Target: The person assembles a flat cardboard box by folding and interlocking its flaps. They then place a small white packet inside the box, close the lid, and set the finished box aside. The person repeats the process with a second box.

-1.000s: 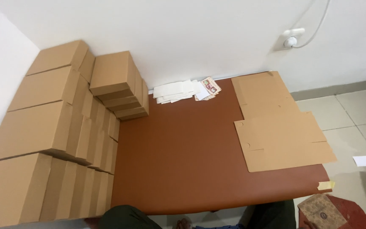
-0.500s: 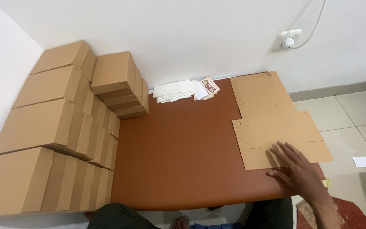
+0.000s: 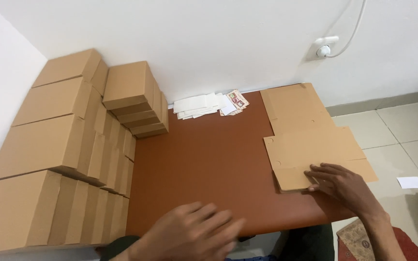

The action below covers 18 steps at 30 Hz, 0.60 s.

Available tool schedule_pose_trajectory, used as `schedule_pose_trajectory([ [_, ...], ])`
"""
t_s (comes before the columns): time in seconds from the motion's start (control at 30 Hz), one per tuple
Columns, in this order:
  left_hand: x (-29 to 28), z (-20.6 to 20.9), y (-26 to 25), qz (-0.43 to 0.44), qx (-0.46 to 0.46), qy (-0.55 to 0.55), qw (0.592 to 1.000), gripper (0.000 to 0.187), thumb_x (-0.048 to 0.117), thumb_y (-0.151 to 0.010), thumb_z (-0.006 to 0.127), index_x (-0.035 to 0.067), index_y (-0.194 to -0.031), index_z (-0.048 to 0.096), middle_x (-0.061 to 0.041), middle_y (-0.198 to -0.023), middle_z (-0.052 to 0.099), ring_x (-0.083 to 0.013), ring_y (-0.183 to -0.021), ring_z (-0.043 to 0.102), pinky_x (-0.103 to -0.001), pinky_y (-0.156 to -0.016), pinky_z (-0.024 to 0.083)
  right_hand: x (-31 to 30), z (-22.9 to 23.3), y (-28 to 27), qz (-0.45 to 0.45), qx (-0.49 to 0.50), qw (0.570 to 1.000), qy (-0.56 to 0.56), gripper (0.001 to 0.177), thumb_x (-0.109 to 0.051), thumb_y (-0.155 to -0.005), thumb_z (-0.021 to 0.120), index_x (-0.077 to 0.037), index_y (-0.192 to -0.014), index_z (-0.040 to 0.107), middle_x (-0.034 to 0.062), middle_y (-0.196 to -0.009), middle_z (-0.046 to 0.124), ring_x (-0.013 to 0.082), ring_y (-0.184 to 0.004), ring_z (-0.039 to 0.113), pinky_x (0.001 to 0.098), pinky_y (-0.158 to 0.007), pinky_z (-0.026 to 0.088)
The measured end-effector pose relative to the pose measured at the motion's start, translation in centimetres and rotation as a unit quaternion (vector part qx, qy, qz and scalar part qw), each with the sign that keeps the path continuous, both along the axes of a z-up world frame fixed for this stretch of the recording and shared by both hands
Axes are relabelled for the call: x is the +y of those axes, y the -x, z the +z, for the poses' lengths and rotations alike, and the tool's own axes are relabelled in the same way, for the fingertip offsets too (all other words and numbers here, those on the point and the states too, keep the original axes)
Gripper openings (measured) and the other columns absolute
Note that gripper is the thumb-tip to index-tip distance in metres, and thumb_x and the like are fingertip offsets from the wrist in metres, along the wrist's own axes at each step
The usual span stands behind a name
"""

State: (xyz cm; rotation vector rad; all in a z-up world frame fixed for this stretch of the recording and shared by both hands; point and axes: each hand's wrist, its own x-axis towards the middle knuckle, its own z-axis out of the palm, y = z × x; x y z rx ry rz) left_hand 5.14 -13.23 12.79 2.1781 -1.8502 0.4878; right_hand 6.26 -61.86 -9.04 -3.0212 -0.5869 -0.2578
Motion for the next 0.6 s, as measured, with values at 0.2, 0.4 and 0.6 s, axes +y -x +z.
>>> schedule_pose_trajectory([
  [0.2,-4.4,-3.1,-1.4,0.051,-0.054,-0.077,0.994,0.038,0.04,-0.108,0.062,0.015,-0.135,0.068,-0.003,-0.093,0.068,-0.0217,-0.075,0.064,-0.034,-0.064,0.047,0.7,1.6,-0.7,-0.155,0.147,0.976,-0.027,0.047,-0.061,-0.086,0.07,-0.057,-0.133,0.073,-0.0249,-0.146,0.068,0.0022,-0.141,0.061,0.0334,-0.1,0.061],
  [0.4,-3.1,-13.6,-5.0,0.074,0.12,-0.153,0.978,0.049,0.035,-0.11,0.053,0.008,-0.15,0.054,-0.016,-0.12,0.072,-0.0362,-0.097,0.071,-0.046,-0.079,0.053,0.3,-2.8,-0.6,-0.107,-0.056,0.991,-0.054,0.024,-0.032,-0.102,0.061,-0.019,-0.11,0.08,-0.0036,-0.12,0.081,0.0152,-0.118,0.075,0.036,-0.099,0.062],
  [0.6,-1.9,-19.6,-7.3,0.226,0.1,-0.299,0.922,0.079,0.047,-0.101,0.067,0.011,-0.165,0.04,-0.02,-0.157,0.046,-0.0404,-0.124,0.054,-0.054,-0.096,0.045,2.3,-3.4,-0.5,-0.179,-0.024,0.983,0.015,0.064,-0.052,-0.068,0.075,-0.04,-0.131,0.071,-0.0196,-0.139,0.071,0.016,-0.132,0.065,0.0405,-0.104,0.06],
])
